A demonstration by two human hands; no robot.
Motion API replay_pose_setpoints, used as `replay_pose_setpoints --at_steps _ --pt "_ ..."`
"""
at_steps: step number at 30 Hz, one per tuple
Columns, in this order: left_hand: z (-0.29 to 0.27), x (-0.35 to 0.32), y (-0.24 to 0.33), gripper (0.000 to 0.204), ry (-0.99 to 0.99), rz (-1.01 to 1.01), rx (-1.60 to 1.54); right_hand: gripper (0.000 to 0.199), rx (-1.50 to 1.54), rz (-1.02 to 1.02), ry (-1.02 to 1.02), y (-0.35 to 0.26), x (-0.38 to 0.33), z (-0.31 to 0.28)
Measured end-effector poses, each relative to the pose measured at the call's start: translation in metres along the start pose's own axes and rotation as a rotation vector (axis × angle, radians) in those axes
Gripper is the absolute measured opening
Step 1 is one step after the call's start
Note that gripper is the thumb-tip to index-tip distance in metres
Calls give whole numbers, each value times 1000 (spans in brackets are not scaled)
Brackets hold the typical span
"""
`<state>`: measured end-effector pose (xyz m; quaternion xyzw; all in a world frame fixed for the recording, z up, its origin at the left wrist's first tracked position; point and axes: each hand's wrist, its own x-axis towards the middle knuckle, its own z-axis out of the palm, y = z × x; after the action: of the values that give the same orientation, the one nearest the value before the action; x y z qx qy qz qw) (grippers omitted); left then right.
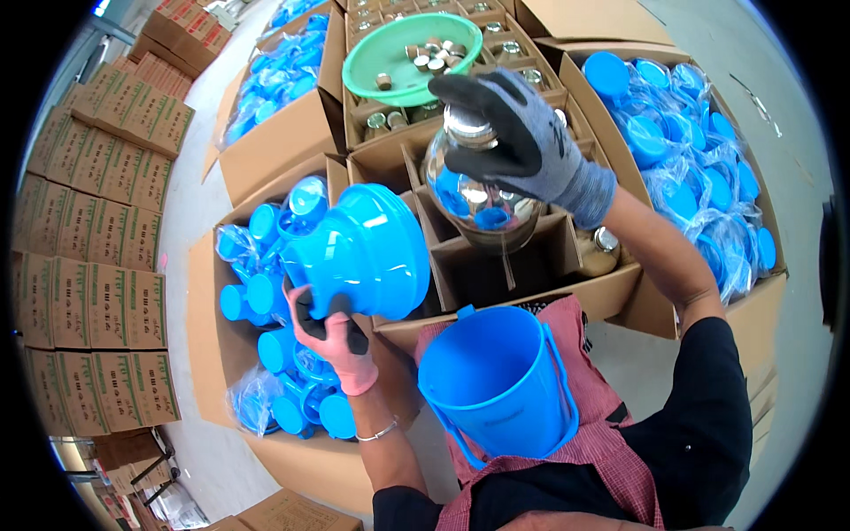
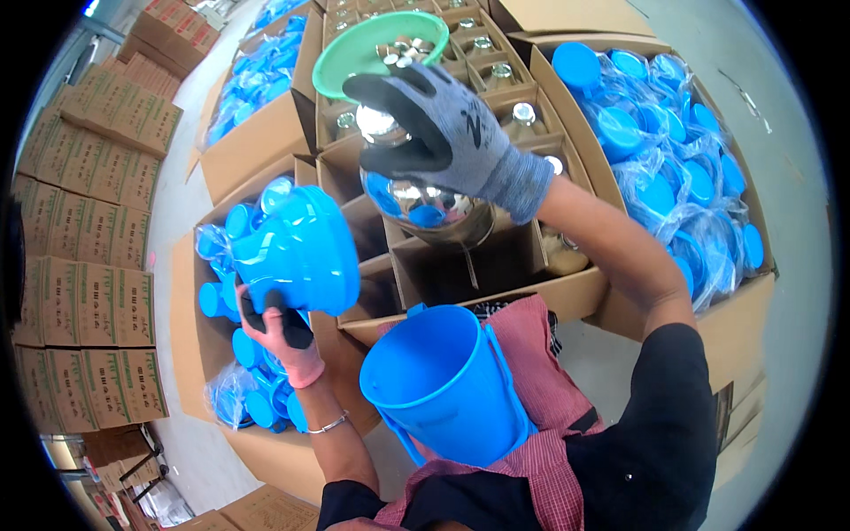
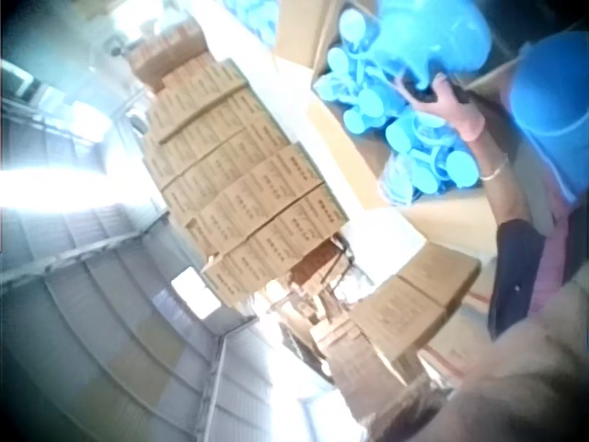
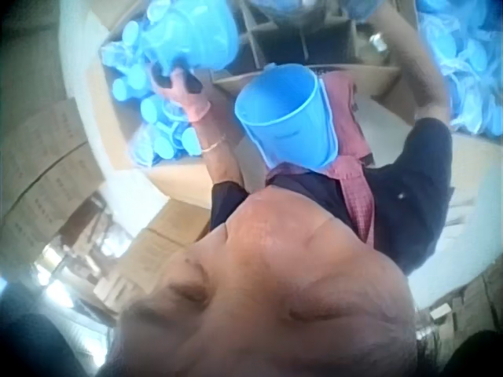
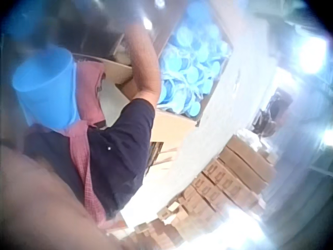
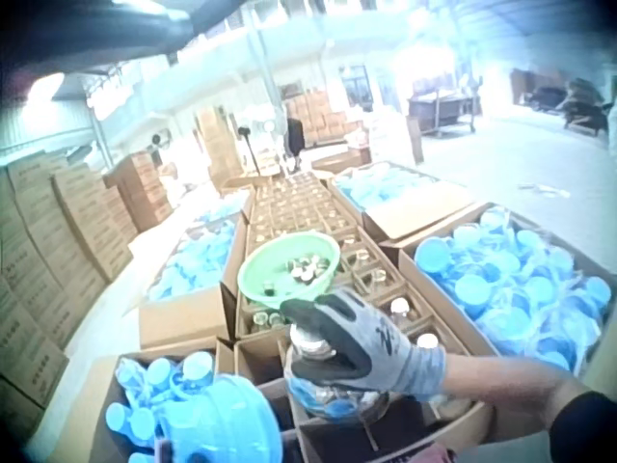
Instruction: The person assembles blue plastic containers by hand. They pick up a container, insert a metal cap into the opening, and then place the assembled unit into a cardboard box. The process is repeated continuously throughout the video.
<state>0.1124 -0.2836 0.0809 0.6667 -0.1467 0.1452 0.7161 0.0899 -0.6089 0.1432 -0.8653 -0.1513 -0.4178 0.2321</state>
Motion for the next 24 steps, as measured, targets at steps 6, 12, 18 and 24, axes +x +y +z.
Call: replay_pose_setpoints --at_steps 6,12,18,24 --pt "76 55 40 80 -110 139 -220 62 579 139 178 3 -8 6" --pt "158 61 78 96 -493 125 -254 52 810 526 451 7 -14 0" --pt "170 60 51 101 -596 315 78 52 835 634 313 32 -43 9" --pt "162 64 58 109 -712 186 -38 50 881 601 258 28 -44 9"
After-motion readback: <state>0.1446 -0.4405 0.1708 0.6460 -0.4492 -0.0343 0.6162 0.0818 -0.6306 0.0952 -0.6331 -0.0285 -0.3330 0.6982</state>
